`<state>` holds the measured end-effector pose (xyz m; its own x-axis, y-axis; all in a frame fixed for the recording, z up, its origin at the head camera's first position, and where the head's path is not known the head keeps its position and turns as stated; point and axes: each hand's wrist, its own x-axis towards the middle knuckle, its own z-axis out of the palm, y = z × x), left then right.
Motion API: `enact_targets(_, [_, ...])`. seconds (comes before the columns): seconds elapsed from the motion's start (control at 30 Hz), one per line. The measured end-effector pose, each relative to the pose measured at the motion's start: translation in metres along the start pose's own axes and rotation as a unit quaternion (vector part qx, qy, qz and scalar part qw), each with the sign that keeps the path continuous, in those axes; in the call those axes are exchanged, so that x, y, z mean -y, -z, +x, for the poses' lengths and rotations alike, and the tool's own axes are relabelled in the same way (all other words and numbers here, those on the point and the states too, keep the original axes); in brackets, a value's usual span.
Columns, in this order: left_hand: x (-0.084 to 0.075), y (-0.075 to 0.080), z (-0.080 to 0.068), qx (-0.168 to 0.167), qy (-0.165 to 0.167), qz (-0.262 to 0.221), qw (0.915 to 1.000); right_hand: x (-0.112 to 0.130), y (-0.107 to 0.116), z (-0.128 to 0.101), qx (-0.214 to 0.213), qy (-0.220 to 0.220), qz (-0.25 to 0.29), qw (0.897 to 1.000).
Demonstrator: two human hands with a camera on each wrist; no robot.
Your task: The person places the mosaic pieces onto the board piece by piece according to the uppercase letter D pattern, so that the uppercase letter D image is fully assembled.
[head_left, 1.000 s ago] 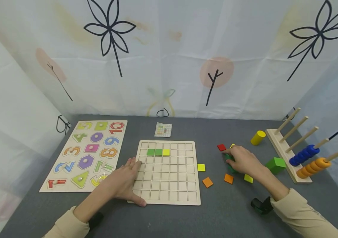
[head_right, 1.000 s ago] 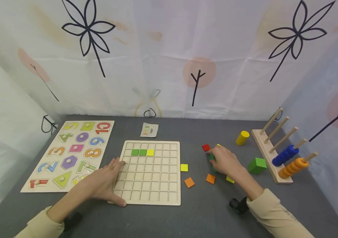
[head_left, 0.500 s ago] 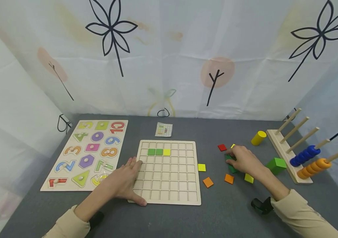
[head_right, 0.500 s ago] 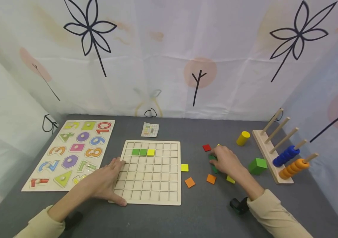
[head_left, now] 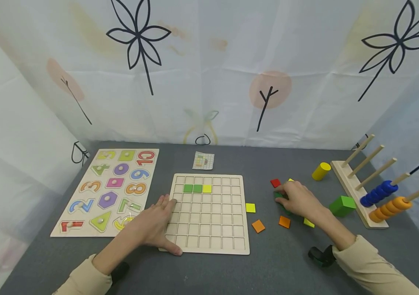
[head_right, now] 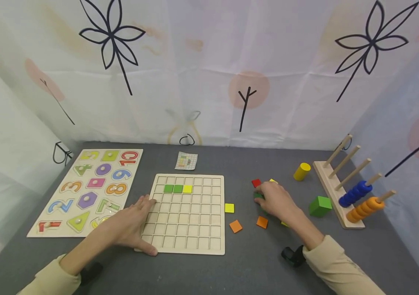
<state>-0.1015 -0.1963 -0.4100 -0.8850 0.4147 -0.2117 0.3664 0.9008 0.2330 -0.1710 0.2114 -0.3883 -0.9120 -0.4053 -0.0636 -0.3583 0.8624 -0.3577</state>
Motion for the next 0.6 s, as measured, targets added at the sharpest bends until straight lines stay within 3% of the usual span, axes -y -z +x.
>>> enact_targets(0.17, [0.0,0.0,0.0,-0.003,-0.001,0.0,1.0,0.012,0.0,0.004,0.003,0.002,-0.005,1.0])
enact_targets(0.4, [0.0,0.0,0.0,0.0,0.0,0.001,1.0,0.027,-0.003,0.013,-0.018,0.048,-0.008,0.999])
enact_targets(0.6, [-0.001,0.001,0.0,0.003,0.004,-0.002,1.0,0.043,-0.008,0.022,-0.023,0.056,0.005,0.998])
